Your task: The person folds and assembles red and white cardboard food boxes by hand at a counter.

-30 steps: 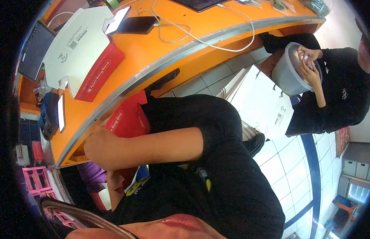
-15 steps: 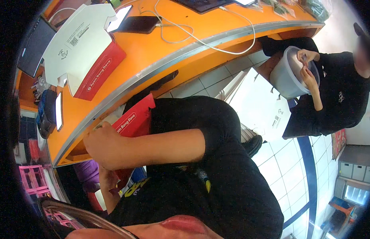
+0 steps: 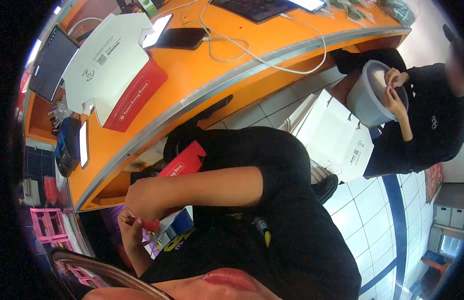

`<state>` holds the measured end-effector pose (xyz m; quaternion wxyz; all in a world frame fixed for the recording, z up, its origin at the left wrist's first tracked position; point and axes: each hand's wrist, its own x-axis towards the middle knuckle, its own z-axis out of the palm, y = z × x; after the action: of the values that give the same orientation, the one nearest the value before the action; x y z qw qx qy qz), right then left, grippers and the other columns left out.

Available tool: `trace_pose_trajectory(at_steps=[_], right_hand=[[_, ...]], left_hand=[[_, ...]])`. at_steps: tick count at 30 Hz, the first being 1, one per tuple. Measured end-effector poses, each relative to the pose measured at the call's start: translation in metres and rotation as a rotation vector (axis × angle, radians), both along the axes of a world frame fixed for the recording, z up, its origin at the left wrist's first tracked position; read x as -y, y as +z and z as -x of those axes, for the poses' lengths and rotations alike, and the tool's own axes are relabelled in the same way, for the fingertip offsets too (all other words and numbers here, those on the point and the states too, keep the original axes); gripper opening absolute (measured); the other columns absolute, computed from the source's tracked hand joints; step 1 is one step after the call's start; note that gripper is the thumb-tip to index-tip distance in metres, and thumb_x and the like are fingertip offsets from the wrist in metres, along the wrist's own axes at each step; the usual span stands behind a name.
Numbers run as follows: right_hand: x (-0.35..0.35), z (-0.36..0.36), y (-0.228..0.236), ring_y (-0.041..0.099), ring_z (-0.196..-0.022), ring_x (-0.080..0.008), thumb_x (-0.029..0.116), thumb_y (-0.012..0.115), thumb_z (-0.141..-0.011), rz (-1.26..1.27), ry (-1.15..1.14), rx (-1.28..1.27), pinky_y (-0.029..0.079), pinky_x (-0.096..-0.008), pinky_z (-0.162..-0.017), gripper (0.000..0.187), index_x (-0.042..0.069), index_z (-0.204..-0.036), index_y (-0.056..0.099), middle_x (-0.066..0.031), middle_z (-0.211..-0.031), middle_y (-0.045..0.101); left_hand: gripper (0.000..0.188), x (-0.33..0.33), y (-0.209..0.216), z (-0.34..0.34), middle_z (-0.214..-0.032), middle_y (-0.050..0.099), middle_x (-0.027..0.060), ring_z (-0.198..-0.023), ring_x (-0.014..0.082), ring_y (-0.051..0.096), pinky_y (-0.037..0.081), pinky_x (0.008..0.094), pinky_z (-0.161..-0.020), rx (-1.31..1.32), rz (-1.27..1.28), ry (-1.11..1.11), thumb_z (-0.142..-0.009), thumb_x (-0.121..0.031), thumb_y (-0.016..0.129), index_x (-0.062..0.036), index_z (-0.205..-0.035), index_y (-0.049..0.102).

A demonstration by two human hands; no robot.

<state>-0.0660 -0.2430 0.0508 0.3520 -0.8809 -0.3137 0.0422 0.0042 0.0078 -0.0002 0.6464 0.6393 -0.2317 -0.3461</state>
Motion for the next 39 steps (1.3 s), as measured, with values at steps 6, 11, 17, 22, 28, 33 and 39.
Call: trace_pose_trajectory(at_steps=[6, 11, 17, 22, 28, 33, 39], right_hand=[[-0.034, 0.001, -0.011, 0.058, -0.095, -0.0288, 0.022, 0.066, -0.076, -0.344, -0.232, 0.706, 0.046, -0.0417, -0.079, 0.021, 0.006, -0.089, 0.064, -0.0157, -0.098, 0.058], [-0.042, -0.010, -0.018, 0.055, -0.088, -0.0273, 0.020, 0.068, -0.074, -0.529, -0.472, 0.912, 0.044, -0.0419, -0.073, 0.023, 0.007, -0.090, 0.058, -0.0142, -0.097, 0.054], [-0.041, -0.023, -0.044, 0.052, -0.083, -0.0317, 0.019, 0.074, -0.065, -0.512, 0.088, 0.286, 0.044, -0.0388, -0.069, 0.031, 0.007, -0.084, 0.054, -0.0141, -0.091, 0.050], [-0.087, -0.025, -0.106, 0.049, -0.092, -0.0326, 0.025, 0.076, -0.063, -0.792, -0.177, 0.220, 0.042, -0.0425, -0.078, 0.033, 0.010, -0.081, 0.054, -0.0127, -0.091, 0.049], [-0.103, -0.027, -0.105, 0.048, -0.105, -0.0351, 0.020, 0.073, -0.069, -0.817, -0.157, 0.149, 0.039, -0.0445, -0.089, 0.034, 0.011, -0.099, 0.059, -0.0167, -0.105, 0.050], [-0.108, -0.038, -0.111, 0.045, -0.120, -0.0360, 0.017, 0.069, -0.077, -0.737, 0.157, -0.021, 0.035, -0.0418, -0.102, 0.049, 0.012, -0.124, 0.054, -0.0199, -0.127, 0.046], [-0.137, -0.048, -0.177, 0.046, -0.122, -0.0336, 0.012, 0.065, -0.080, -0.597, 0.000, 0.159, 0.039, -0.0423, -0.100, 0.062, 0.011, -0.137, 0.041, -0.0166, -0.134, 0.045]], left_hand=[[0.037, 0.002, 0.057, 0.005, -0.096, 0.065, 0.0055, -0.092, 0.0162, 0.060, 0.044, 0.0280, -0.083, 0.454, -0.231, -0.465, -0.064, 0.002, 0.073, 0.0013, -0.100, 0.063], [0.051, -0.037, 0.062, 0.000, -0.104, 0.063, 0.0080, -0.098, 0.0175, 0.059, 0.044, 0.0316, -0.088, 0.283, -0.206, 0.034, -0.068, -0.008, 0.077, 0.0033, -0.113, 0.056], [0.057, -0.038, 0.019, -0.014, -0.125, 0.053, 0.0144, -0.112, 0.0230, 0.054, 0.042, 0.0348, -0.096, 0.122, -0.023, 0.215, -0.080, -0.008, 0.065, 0.0043, -0.130, 0.040], [0.047, -0.054, -0.040, -0.016, -0.120, 0.055, 0.0150, -0.113, 0.0260, 0.054, 0.042, 0.0398, -0.097, -0.258, 0.185, 0.369, -0.080, -0.005, 0.062, 0.0014, -0.124, 0.046], [0.046, -0.100, -0.055, -0.025, -0.118, 0.057, 0.0148, -0.112, 0.0266, 0.055, 0.043, 0.0402, -0.097, -0.357, 0.277, 0.631, -0.079, -0.006, 0.063, 0.0008, -0.122, 0.047], [0.047, -0.122, -0.025, -0.040, -0.116, 0.058, 0.0140, -0.109, 0.0270, 0.057, 0.045, 0.0399, -0.095, -0.150, 0.140, 0.432, -0.077, -0.007, 0.065, -0.0003, -0.120, 0.048], [0.037, -0.110, -0.068, -0.036, -0.119, 0.057, 0.0077, -0.106, 0.0206, 0.058, 0.048, 0.0355, -0.092, -0.128, 0.103, 0.547, -0.088, -0.002, 0.057, -0.0053, -0.124, 0.048]])
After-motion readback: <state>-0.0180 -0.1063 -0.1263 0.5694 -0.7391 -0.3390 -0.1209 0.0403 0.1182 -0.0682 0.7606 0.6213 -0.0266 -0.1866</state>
